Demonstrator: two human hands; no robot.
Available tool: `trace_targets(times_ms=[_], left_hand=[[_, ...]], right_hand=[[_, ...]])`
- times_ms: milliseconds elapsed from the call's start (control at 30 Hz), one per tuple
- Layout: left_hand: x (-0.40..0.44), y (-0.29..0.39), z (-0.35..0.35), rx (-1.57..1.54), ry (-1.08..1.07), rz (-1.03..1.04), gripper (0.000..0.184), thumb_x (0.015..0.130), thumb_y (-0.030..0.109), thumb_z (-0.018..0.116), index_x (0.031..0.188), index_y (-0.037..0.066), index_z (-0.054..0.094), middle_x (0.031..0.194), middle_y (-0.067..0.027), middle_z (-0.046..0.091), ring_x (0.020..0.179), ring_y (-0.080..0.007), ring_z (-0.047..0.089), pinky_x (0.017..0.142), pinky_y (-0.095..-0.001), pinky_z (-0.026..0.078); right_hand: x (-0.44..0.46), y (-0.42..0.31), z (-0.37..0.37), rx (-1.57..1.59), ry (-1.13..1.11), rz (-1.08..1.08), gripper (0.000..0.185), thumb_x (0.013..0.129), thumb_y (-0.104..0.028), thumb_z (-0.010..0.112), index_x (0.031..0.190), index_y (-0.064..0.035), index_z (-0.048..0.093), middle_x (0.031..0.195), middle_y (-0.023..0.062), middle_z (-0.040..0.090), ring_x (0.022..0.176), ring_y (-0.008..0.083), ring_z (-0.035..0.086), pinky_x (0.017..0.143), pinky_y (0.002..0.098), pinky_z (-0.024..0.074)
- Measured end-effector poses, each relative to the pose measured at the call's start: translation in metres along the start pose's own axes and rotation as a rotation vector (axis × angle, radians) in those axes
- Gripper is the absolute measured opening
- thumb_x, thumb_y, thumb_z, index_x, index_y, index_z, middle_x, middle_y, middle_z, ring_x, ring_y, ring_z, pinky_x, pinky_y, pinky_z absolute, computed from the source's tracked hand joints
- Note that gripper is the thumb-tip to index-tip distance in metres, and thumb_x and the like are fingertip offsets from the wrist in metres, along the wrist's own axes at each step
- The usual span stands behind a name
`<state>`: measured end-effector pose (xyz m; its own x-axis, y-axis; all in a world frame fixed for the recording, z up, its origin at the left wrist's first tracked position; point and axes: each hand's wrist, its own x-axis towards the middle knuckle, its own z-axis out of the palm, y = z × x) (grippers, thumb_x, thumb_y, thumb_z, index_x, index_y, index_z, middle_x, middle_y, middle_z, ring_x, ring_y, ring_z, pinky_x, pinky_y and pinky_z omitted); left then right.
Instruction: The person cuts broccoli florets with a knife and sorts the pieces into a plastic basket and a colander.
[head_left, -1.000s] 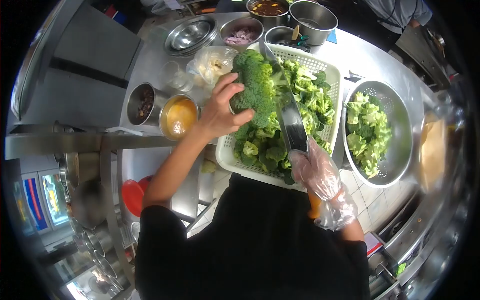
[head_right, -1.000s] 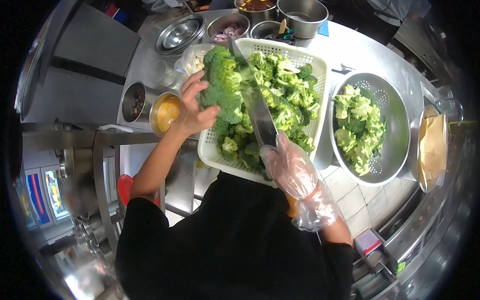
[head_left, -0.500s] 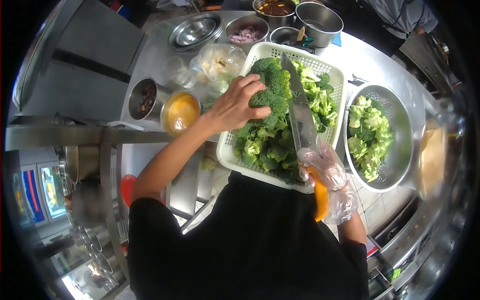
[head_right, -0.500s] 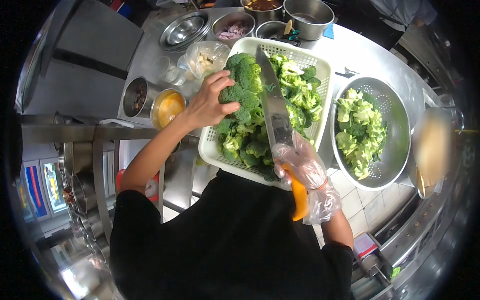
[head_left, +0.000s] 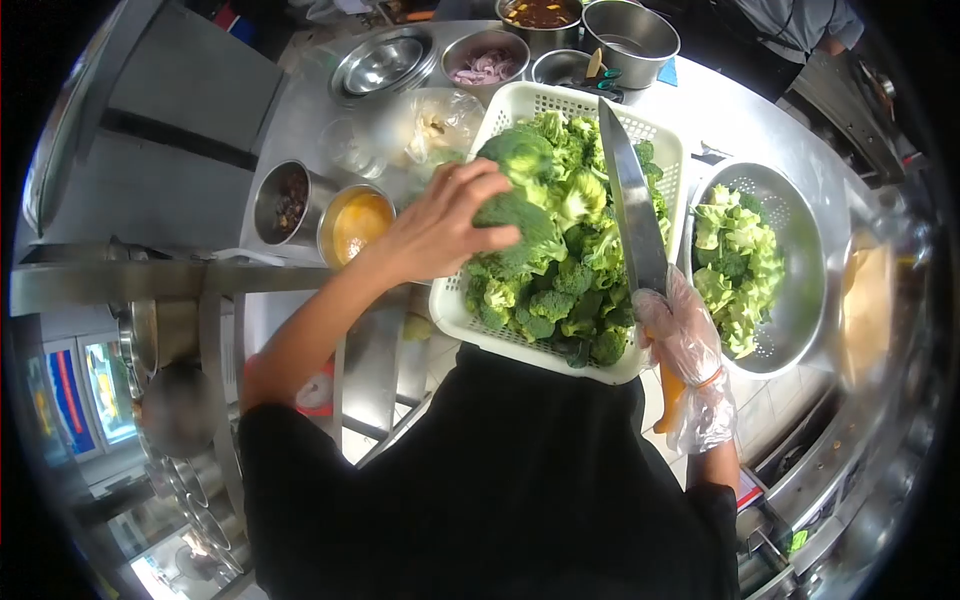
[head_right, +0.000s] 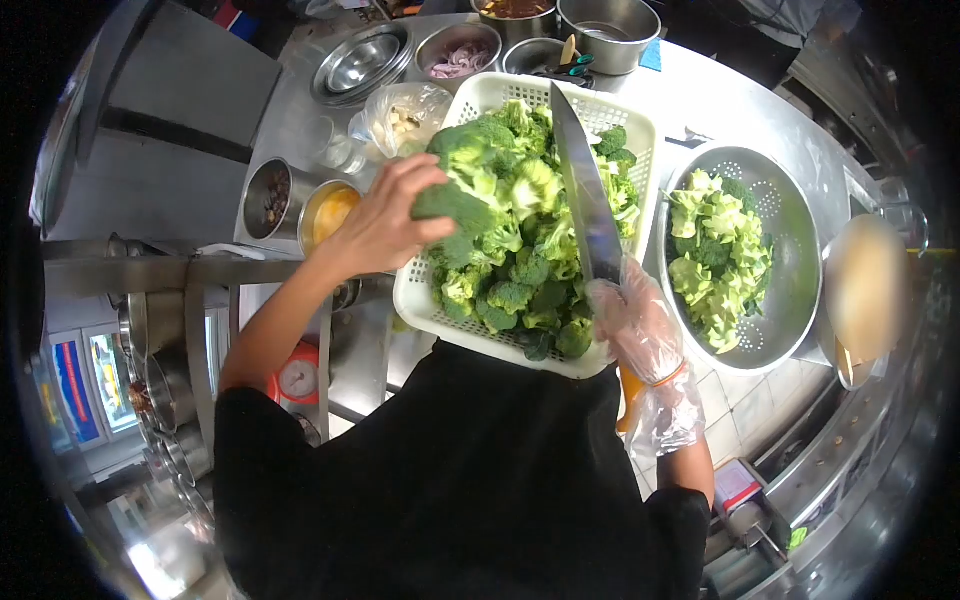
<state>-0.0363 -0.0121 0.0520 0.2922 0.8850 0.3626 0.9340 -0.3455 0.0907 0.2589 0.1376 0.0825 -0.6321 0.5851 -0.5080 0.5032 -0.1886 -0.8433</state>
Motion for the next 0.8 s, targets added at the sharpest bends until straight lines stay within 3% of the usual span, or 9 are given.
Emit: trace_targets(times_ms=[200, 400, 500, 600, 633, 667, 733, 767, 800], left_hand=[[-0.034, 0.012, 0.011, -1.004, 0.684, -0.683, 0.082, 0.061, 0.01, 0.086, 0.13, 0.007, 0.042, 0.138, -0.0171, 0.04, 0.13, -0.0355, 0.042, 0.113, -0.0483, 0.034], [-0.05, 0.011, 0.07, -2.218, 1.337, -0.224, 0.063, 0.079, 0.02, 0.05, 0.139, 0.002, 0.042, 0.137, -0.0168, 0.05, 0.128, -0.0351, 0.048, 0.111, -0.05, 0.036], [-0.007, 0.018, 0.054, -1.906, 1.666, -0.784, 0.06, 0.086, 0.037, 0.046, 0.137, 0.004, 0.046, 0.134, -0.0149, 0.053, 0.125, -0.034, 0.05, 0.11, -0.0481, 0.037], [-0.014, 0.012, 0.067, -2.158, 1.423, -0.227, 0.065, 0.088, 0.05, 0.043, 0.134, 0.006, 0.049, 0.133, -0.0128, 0.055, 0.123, -0.0333, 0.052, 0.107, -0.0477, 0.04], [0.017, 0.033, 0.037, -1.781, 1.585, -0.942, 0.066, 0.087, 0.051, 0.039, 0.133, 0.006, 0.051, 0.131, -0.0124, 0.057, 0.12, -0.0331, 0.054, 0.105, -0.0479, 0.041], [0.008, 0.027, 0.049, -1.784, 1.587, -0.941, 0.066, 0.087, 0.051, 0.039, 0.133, 0.006, 0.051, 0.131, -0.0124, 0.057, 0.12, -0.0331, 0.054, 0.105, -0.0479, 0.041], [-0.003, 0.018, 0.068, -2.272, 1.26, -0.032, 0.066, 0.083, 0.047, 0.041, 0.133, 0.006, 0.051, 0.129, -0.0119, 0.057, 0.118, -0.0333, 0.055, 0.104, -0.0474, 0.042], [0.007, 0.026, 0.069, -1.873, 1.534, -0.909, 0.067, 0.078, 0.042, 0.044, 0.134, 0.005, 0.05, 0.128, -0.0124, 0.058, 0.117, -0.0334, 0.056, 0.103, -0.0465, 0.043], [0.01, 0.028, 0.068, -1.887, 1.523, -0.905, 0.067, 0.078, 0.042, 0.044, 0.134, 0.005, 0.05, 0.128, -0.0124, 0.058, 0.117, -0.0334, 0.056, 0.103, -0.0465, 0.043]], right_hand=[[0.007, 0.025, -0.011, -0.023, 0.024, -0.123, 0.026, 0.093, -0.012, 0.052, 0.117, -0.0013, 0.055, 0.066, 0.0029, 0.054, 0.053, 0.0094, 0.051, 0.044, 0.0255, 0.0412], [-0.004, 0.01, 0.037, -0.091, 0.145, -0.427, 0.025, 0.091, -0.006, 0.061, 0.113, 0.0055, 0.054, 0.074, 0.0147, 0.065, 0.058, 0.0234, 0.063, 0.054, 0.0345, 0.0491], [-0.001, -0.012, 0.059, -0.398, 0.166, -0.8, 0.026, 0.089, -0.005, 0.063, 0.111, 0.0044, 0.053, 0.073, 0.0196, 0.064, 0.063, 0.0386, 0.065, 0.055, 0.041, 0.0505], [-0.005, -0.025, 0.076, -0.37, 0.256, -0.918, 0.023, 0.092, -0.004, 0.06, 0.111, 0.0068, 0.056, 0.081, 0.0197, 0.067, 0.069, 0.0335, 0.066, 0.062, 0.0379, 0.0521], [-0.001, -0.022, 0.082, -0.275, 0.27, -0.928, 0.023, 0.092, -0.003, 0.059, 0.112, 0.0073, 0.056, 0.082, 0.0203, 0.067, 0.069, 0.0339, 0.066, 0.062, 0.0375, 0.0525], [0.004, -0.019, 0.088, -0.181, 0.284, -0.942, 0.023, 0.091, -0.001, 0.059, 0.112, 0.0078, 0.056, 0.083, 0.0209, 0.068, 0.07, 0.0344, 0.066, 0.063, 0.037, 0.0528], [0.012, -0.03, 0.088, -0.543, 0.11, -1.017, 0.027, 0.085, 0.001, 0.063, 0.11, 0.0033, 0.052, 0.071, 0.0178, 0.062, 0.055, 0.0351, 0.062, 0.046, 0.0412, 0.045], [0.022, -0.012, 0.095, -0.413, 0.176, -1.095, 0.022, 0.086, 0.0, 0.061, 0.105, 0.0022, 0.051, 0.068, 0.0169, 0.058, 0.053, 0.0358, 0.06, 0.045, 0.0425, 0.043], [0.021, -0.013, 0.092, -0.419, 0.189, -1.091, 0.022, 0.086, 0.0, 0.061, 0.105, 0.0022, 0.051, 0.068, 0.0169, 0.058, 0.053, 0.0358, 0.06, 0.045, 0.0425, 0.043]])
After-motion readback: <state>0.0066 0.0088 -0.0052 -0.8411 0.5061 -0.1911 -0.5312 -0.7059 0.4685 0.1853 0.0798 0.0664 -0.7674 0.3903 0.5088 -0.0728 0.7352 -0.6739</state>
